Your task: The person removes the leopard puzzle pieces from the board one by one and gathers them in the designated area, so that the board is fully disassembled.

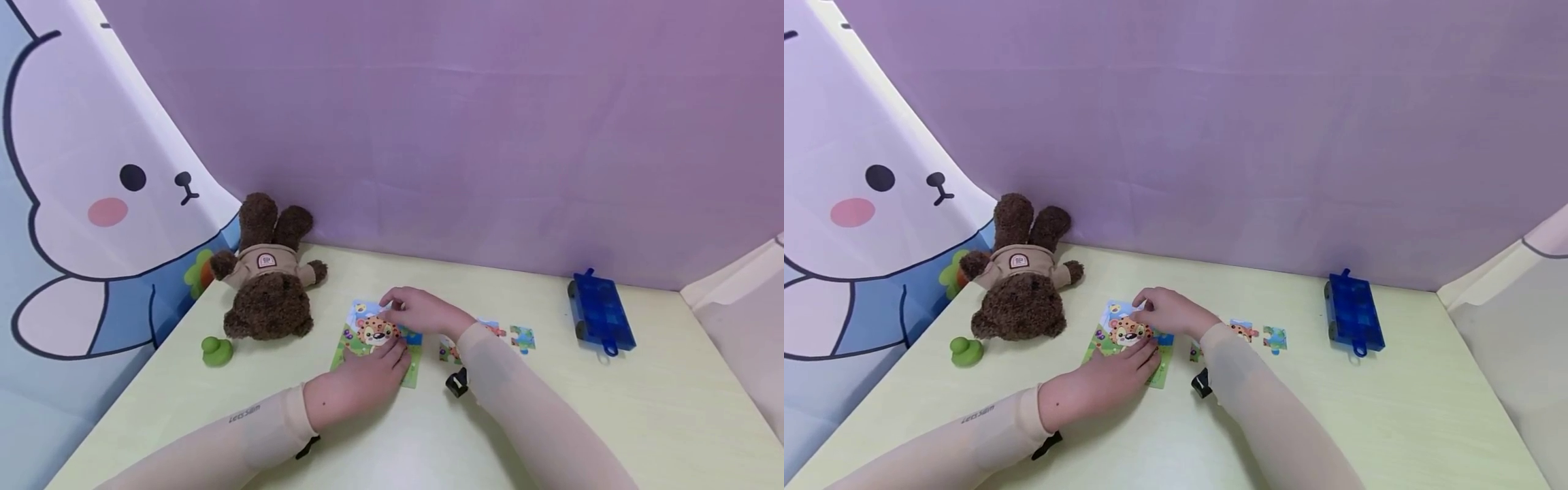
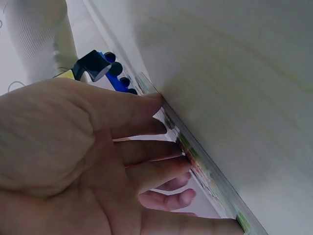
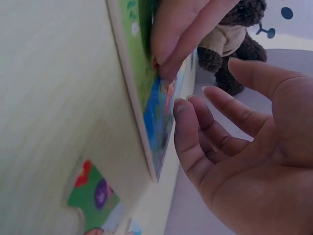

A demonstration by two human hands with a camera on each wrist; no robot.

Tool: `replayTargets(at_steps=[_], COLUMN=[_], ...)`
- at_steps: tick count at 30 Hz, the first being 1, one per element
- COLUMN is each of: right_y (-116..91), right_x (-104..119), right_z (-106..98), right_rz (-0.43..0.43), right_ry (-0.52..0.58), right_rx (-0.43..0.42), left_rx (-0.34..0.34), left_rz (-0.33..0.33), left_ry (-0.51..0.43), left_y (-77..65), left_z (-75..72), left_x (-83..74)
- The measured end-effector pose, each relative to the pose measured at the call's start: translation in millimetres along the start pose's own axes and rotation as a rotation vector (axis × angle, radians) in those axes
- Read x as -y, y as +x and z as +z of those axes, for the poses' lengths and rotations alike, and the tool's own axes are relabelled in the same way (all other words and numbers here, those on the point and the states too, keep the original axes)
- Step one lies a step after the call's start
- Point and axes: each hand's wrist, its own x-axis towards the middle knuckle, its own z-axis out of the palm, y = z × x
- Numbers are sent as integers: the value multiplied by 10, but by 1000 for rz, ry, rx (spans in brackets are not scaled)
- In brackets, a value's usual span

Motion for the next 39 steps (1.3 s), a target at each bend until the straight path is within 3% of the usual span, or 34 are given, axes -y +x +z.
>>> replayTargets(at_steps=[9, 18, 32, 39], right_y=[62, 91, 114, 122], right_x=[-47, -30, 14, 21], right_z=[54, 100, 140, 176], right_rz=[12, -5, -27, -10], right_ry=[7, -20, -108, -102], right_rx=[25, 19, 3, -5], left_rx=[6, -51, -51, -40], left_rz=[23, 40, 41, 35], left_ry=[62, 126, 77, 40], left_y=[-13, -16, -29, -29], left_z=[-2, 9, 8, 10], left_x=[-7, -19, -43, -45])
